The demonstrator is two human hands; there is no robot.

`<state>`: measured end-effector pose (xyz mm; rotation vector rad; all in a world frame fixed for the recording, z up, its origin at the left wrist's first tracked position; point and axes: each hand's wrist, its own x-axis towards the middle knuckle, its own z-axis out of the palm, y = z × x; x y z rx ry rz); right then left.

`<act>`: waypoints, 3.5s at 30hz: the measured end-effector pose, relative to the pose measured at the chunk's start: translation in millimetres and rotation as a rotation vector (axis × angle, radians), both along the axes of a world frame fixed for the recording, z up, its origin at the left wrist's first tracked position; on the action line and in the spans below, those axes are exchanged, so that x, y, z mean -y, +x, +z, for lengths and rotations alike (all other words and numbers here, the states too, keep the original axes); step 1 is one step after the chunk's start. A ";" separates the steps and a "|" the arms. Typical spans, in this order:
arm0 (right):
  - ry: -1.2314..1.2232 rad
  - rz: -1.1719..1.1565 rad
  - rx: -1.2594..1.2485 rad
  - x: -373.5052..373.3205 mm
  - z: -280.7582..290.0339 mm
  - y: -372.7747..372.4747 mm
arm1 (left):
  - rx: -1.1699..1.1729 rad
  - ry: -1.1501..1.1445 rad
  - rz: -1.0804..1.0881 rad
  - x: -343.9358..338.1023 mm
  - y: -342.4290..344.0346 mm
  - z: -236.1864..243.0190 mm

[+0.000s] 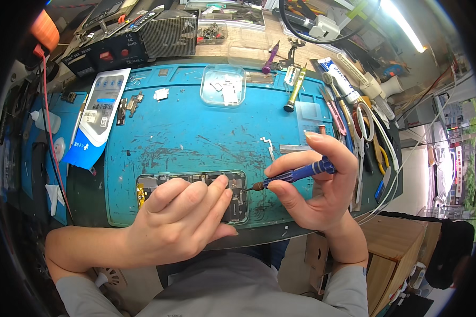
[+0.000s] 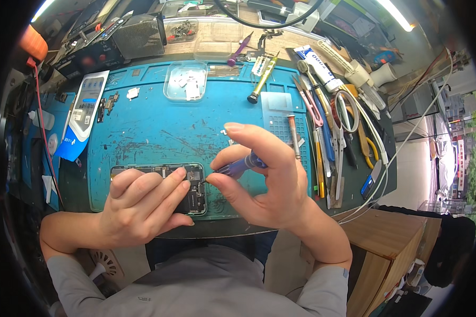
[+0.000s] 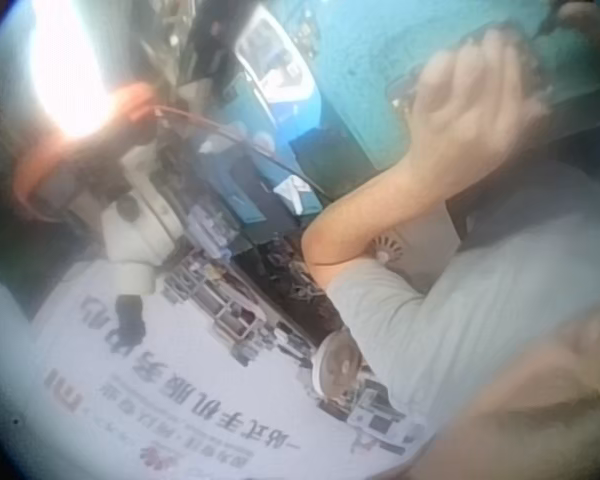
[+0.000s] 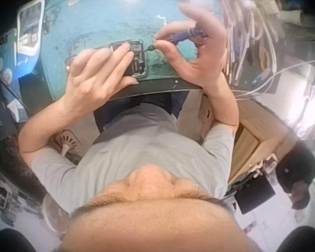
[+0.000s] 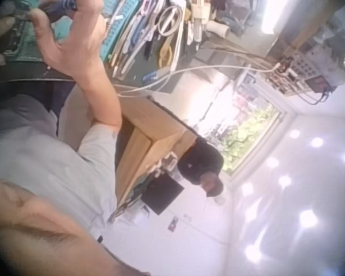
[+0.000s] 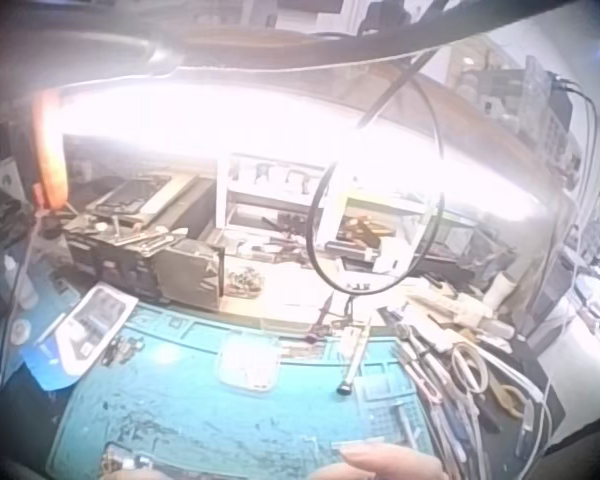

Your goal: The person uses a screwdriver and tweezers to remove and reposition small components and screws inside a disassembled smartphone on a blue workbench. The person repeatedly picks up and places screws and parts, occasionally using tweezers to adjust internal components.

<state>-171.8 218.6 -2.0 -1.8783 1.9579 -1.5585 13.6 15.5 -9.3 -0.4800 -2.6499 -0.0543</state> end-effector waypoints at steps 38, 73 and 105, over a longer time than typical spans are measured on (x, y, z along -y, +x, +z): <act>0.080 0.064 -0.124 12.0 19.7 -3.5 | 0.064 -0.059 0.031 -4.0 1.3 -2.4; -0.130 0.036 -0.300 34.4 15.5 -3.9 | 0.009 -0.068 0.016 -3.7 0.0 -0.5; -0.028 0.086 -0.234 27.7 27.0 1.2 | -0.026 -0.058 0.038 -6.1 -2.3 -4.5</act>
